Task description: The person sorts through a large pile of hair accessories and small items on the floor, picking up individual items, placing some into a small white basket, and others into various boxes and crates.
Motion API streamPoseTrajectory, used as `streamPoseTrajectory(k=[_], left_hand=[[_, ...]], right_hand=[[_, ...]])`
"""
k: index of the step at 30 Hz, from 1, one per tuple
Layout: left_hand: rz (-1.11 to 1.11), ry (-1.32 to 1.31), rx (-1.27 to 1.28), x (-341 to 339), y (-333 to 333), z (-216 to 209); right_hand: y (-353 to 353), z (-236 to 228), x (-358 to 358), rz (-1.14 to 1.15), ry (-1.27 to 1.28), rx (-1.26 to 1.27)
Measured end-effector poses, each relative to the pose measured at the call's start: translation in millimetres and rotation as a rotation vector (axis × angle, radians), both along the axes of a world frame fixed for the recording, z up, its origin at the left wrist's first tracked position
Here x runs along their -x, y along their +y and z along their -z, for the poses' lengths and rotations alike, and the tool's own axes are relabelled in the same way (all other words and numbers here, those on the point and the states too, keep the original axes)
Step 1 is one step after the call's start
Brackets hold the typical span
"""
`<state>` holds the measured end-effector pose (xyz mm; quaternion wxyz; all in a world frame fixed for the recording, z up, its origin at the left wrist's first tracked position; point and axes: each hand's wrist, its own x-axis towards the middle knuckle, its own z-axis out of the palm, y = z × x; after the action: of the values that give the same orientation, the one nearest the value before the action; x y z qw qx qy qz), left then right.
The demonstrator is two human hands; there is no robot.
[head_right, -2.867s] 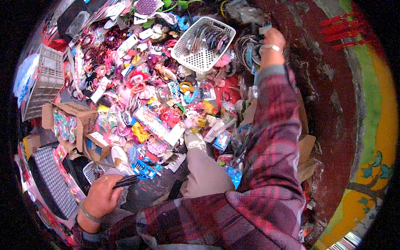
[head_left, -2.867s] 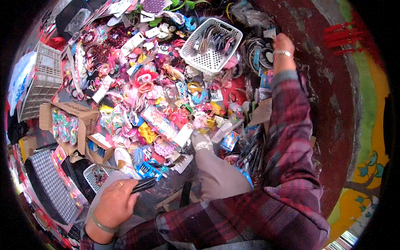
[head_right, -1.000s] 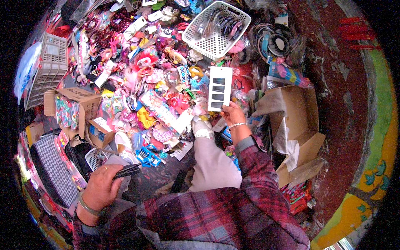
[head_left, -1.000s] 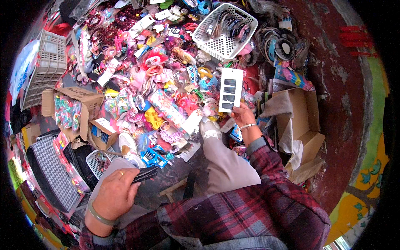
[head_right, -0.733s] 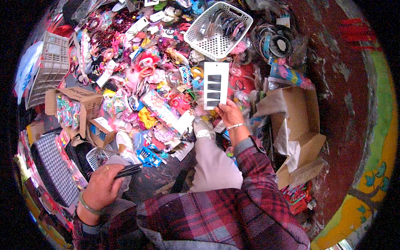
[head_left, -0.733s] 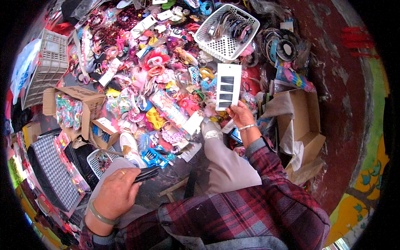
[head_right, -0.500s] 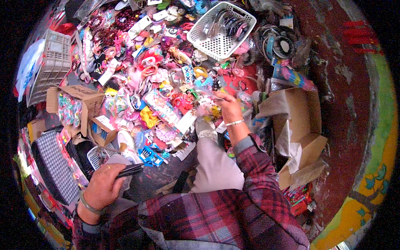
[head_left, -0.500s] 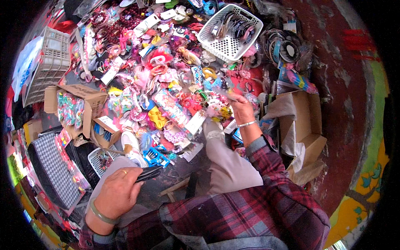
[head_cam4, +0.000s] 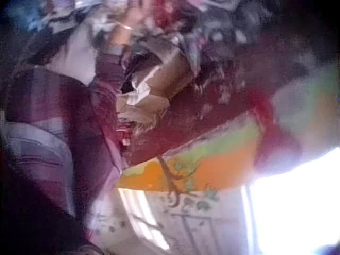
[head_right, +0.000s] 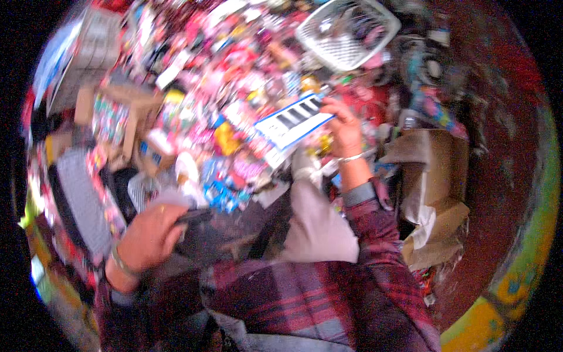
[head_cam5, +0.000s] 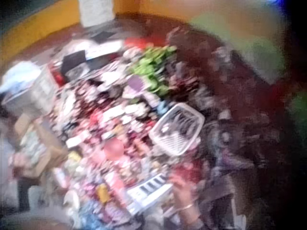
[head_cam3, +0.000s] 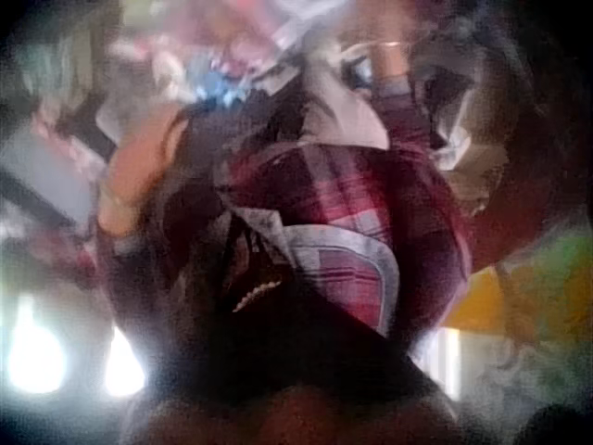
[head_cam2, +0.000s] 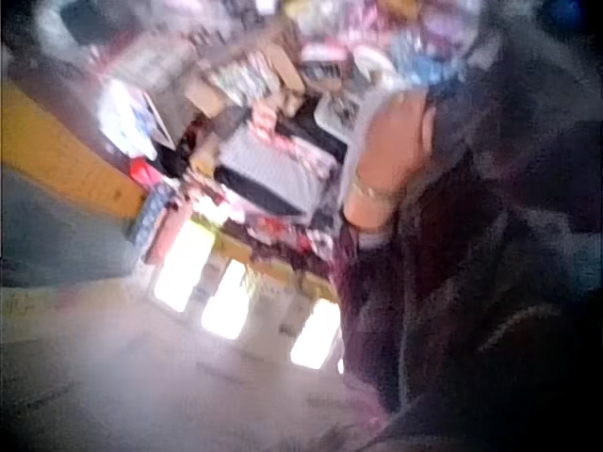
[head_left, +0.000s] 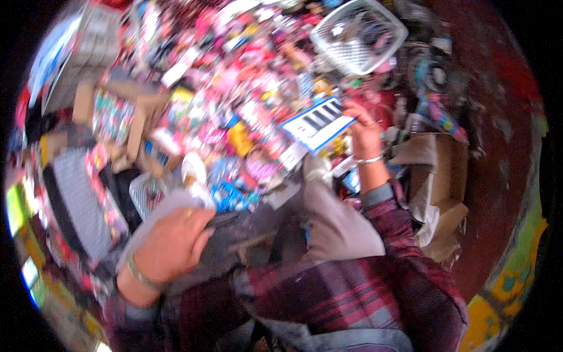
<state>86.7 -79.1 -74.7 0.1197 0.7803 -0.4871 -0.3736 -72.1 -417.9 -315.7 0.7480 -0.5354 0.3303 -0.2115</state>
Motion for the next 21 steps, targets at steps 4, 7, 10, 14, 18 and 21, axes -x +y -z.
streamPoseTrajectory(k=[4, 7, 10, 14, 18, 21], left_hand=[[0.087, 0.025, -0.177, -1.9, 5.8, 3.2], [0.136, 0.064, -0.197, -0.4, 20.1, 3.4], [0.153, 0.126, -0.239, 1.9, 24.8, 1.9], [0.135, 0.114, -0.182, 3.5, 31.2, 2.7], [0.166, 0.069, -0.17, 3.9, 24.9, -2.5], [0.178, 0.057, -0.157, 6.0, 21.7, 0.2]], right_hand=[[23.4, 14.3, 4.9, -0.336, 0.319, -0.156], [42.5, 11.4, 1.9, -0.645, 0.481, -0.146], [65.9, 2.6, -9.5, -0.823, 0.512, -0.2], [96.5, 9.6, -23.3, -1.157, 0.568, -0.091], [130.6, 23.5, -24.6, -1.329, 0.53, -0.128], [156.3, 17.9, -27.9, -1.485, 0.274, 0.163]])
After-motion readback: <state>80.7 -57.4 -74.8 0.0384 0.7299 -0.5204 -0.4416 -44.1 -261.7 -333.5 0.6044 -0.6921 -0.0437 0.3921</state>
